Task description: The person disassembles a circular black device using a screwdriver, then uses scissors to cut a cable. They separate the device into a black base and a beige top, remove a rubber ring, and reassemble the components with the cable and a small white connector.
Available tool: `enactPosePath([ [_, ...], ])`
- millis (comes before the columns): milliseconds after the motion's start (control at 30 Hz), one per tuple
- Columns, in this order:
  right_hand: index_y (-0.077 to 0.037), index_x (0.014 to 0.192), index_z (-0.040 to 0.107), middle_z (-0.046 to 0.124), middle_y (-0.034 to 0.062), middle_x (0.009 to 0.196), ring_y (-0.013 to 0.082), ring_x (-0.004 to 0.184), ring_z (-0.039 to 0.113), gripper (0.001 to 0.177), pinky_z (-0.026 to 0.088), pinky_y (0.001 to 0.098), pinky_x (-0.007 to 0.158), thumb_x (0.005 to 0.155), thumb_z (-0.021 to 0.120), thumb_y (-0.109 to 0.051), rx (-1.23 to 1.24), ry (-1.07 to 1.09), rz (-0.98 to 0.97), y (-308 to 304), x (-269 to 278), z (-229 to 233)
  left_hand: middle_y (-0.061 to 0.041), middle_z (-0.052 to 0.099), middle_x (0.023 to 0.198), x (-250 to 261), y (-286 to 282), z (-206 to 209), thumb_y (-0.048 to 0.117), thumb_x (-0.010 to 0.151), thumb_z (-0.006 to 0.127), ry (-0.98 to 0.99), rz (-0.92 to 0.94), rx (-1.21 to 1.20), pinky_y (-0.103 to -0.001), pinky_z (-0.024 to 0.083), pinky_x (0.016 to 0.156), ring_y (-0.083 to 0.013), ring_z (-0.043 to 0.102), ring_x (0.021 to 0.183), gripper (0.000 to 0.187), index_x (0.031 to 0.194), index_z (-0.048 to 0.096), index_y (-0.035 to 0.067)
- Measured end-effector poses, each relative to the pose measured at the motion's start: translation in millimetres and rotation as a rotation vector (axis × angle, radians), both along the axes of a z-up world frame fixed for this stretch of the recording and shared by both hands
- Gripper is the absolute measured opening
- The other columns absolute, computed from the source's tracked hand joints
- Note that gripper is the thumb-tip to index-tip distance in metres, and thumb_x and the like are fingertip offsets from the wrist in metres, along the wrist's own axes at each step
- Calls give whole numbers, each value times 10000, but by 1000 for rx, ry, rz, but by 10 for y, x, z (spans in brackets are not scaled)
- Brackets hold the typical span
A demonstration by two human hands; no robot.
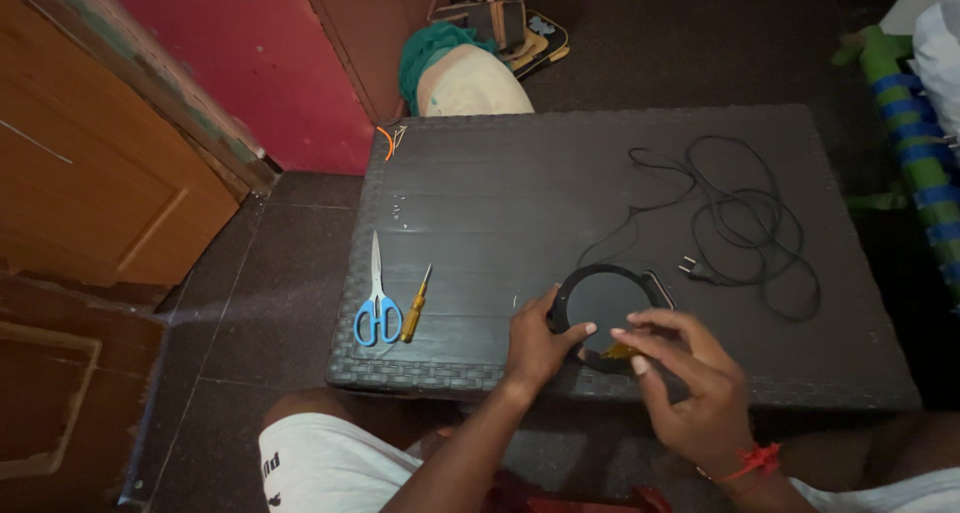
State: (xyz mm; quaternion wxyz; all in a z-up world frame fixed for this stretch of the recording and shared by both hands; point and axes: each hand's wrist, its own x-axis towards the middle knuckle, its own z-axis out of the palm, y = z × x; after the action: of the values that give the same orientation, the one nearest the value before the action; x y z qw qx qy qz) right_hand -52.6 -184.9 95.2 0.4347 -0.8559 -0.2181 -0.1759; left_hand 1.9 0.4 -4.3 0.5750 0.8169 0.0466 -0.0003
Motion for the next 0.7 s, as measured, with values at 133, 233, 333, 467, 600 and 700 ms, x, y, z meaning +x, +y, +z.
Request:
enactPosePath([
  [133,-136,1147,790,747,58,1124,176,1017,765,306,631,292,848,842,796,-138,-49,65,-22,-37,48,-119,-165,726,1104,-7,-4,55,256,746,879,61,-25,41,-377,599,868,-261,736,1009,623,1290,682,25],
  [233,-98,1162,759,749,43,1152,199,1046,751,286,618,311,897,884,707,-56,-62,-23,-29,-19,69,-85,-171,721,1094,-5,-5,91,248,737,897,26,-13,66,-387,591,863,-270,729,1004,644,1291,665,17],
  [333,-89,1183,750,743,79,1208,213,1086,742,309,612,319,932,903,653,-3,-49,-29,-22,11,42,12,-164,722,1089,-19,-4,104,247,748,889,13,-22,61,-385,594,851,-267,730,996,608,1274,680,23],
  [467,-107,1101,760,723,120,1159,219,1040,735,287,619,312,882,821,714,-67,-50,-7,-18,15,36,-7,-159,715,1092,-13,-10,87,258,762,878,53,-32,52,-372,612,840,-259,739,981,613,1288,662,29],
  [600,-118,1114,770,743,25,1150,184,1038,753,240,627,282,878,894,700,-55,-76,-22,-54,-3,74,-103,-153,715,1089,-2,-18,34,266,769,865,103,-44,37,-365,626,832,-257,742,971,570,1258,686,33],
  [700,-88,1158,756,738,22,1226,190,1110,745,300,610,301,949,930,613,44,-62,-50,-70,0,31,-47,-204,697,1101,-1,-11,-12,238,731,929,-82,9,80,-401,597,845,-291,719,1002,709,1299,612,-42],
])
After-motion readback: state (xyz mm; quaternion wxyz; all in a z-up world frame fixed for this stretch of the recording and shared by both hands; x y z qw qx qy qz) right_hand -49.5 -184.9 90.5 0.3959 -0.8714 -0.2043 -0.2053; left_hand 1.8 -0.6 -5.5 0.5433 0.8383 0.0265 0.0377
